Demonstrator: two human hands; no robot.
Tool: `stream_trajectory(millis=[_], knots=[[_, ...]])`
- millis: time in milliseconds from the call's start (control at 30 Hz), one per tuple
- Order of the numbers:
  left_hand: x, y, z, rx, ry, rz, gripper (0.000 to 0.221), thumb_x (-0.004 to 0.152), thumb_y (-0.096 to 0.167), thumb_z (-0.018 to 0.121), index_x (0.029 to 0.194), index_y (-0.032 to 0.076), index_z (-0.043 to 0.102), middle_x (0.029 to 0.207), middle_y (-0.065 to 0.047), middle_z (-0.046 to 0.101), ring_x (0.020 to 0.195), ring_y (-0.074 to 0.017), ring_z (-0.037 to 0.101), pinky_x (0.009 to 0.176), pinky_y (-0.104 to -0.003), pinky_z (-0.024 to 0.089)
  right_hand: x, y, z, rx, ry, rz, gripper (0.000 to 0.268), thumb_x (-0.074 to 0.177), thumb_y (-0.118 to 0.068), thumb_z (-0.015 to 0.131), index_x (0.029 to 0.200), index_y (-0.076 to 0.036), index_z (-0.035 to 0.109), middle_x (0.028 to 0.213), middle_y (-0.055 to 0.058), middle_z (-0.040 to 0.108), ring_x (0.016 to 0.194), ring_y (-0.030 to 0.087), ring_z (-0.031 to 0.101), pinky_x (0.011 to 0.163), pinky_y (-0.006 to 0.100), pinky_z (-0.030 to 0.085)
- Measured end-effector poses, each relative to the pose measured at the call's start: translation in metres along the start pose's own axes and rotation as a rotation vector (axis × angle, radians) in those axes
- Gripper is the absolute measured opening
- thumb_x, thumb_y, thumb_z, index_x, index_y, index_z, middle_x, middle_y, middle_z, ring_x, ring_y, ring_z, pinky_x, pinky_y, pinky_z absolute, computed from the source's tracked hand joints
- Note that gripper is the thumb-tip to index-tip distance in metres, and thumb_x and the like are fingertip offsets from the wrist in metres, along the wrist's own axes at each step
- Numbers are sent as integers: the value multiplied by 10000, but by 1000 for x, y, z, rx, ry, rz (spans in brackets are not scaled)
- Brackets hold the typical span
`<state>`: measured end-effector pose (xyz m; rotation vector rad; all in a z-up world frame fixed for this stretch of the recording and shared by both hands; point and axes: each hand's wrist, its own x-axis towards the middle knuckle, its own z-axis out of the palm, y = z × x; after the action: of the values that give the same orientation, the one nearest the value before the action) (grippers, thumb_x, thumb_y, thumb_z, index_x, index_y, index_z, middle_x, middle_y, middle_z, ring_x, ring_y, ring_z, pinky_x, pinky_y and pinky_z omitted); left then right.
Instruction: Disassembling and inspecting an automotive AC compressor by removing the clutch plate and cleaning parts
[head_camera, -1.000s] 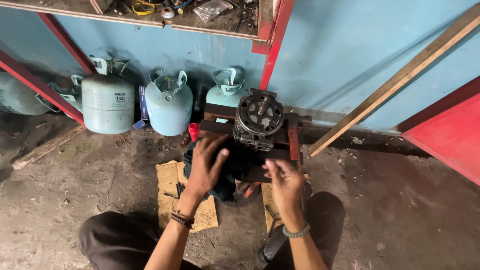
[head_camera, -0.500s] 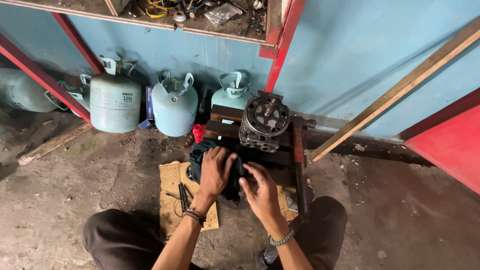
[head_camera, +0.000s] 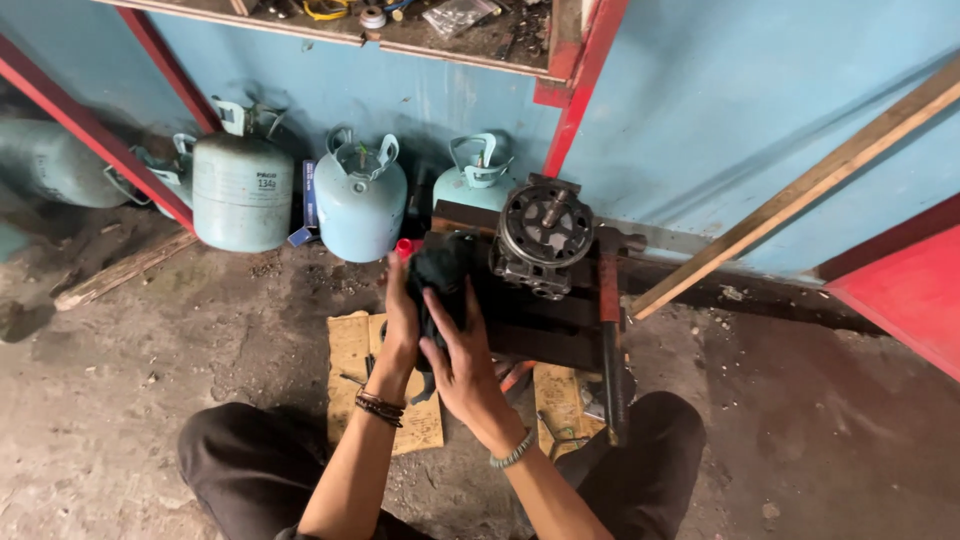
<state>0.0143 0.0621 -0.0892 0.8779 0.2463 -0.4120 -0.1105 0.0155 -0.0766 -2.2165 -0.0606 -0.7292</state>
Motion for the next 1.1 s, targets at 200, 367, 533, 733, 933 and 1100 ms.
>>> stream_trajectory(millis=[200, 367, 533, 733, 933, 1100], knots=[[0, 15, -14, 617, -300, 382, 481, 1041, 278, 572, 1473, 75, 519, 1438, -262, 536, 1396, -345, 449, 1174, -481, 341, 25, 11, 9, -105, 128, 48, 681, 866, 35, 630, 1488, -225, 533, 1536, 295, 401, 1361, 499, 465, 1090, 511, 435], [20, 12, -20, 948, -311, 574, 220, 955, 403, 706, 1077, 221, 691, 895, -8, 691, 880, -178, 649, 824, -347, 510, 13, 46, 19, -268, 65, 112, 723, 849, 20, 661, 1517, -192, 485, 1433, 357, 468, 1251, 559, 527, 999, 571, 489], [11, 28, 2, 1175, -271, 711, 344, 935, 505, 668, 905, 163, 648, 684, -112, 663, 706, -341, 683, 662, -432, 526, 5, 63, 22, -362, 169, 16, 629, 911, -93, 667, 1510, -135, 478, 1381, 342, 496, 1230, 537, 554, 986, 560, 489], [28, 35, -18, 1366, -456, 922, 489, 1028, 595, 436, 1075, 142, 613, 967, -185, 694, 1026, -419, 660, 846, -508, 525, 3, 77, 26, -409, 261, -61, 548, 979, -236, 648, 1483, -83, 496, 1365, 254, 524, 1223, 448, 583, 985, 506, 508], [-3, 50, -68, 1006, -282, 982, 379, 1086, 316, 410, 1298, 72, 608, 1066, -212, 617, 1055, -452, 608, 953, -544, 471, 3, 72, 25, -392, 281, -41, 574, 968, -323, 658, 1465, -72, 521, 1325, 282, 533, 1188, 467, 573, 990, 546, 473], [12, 21, -133, 620, 197, 787, 103, 1009, 77, 679, 994, 7, 753, 703, -86, 705, 641, -95, 535, 614, -225, 467, 2, 74, 26, -434, 269, -36, 552, 1005, -341, 612, 1472, -62, 515, 1345, 281, 526, 1193, 459, 563, 997, 538, 453]])
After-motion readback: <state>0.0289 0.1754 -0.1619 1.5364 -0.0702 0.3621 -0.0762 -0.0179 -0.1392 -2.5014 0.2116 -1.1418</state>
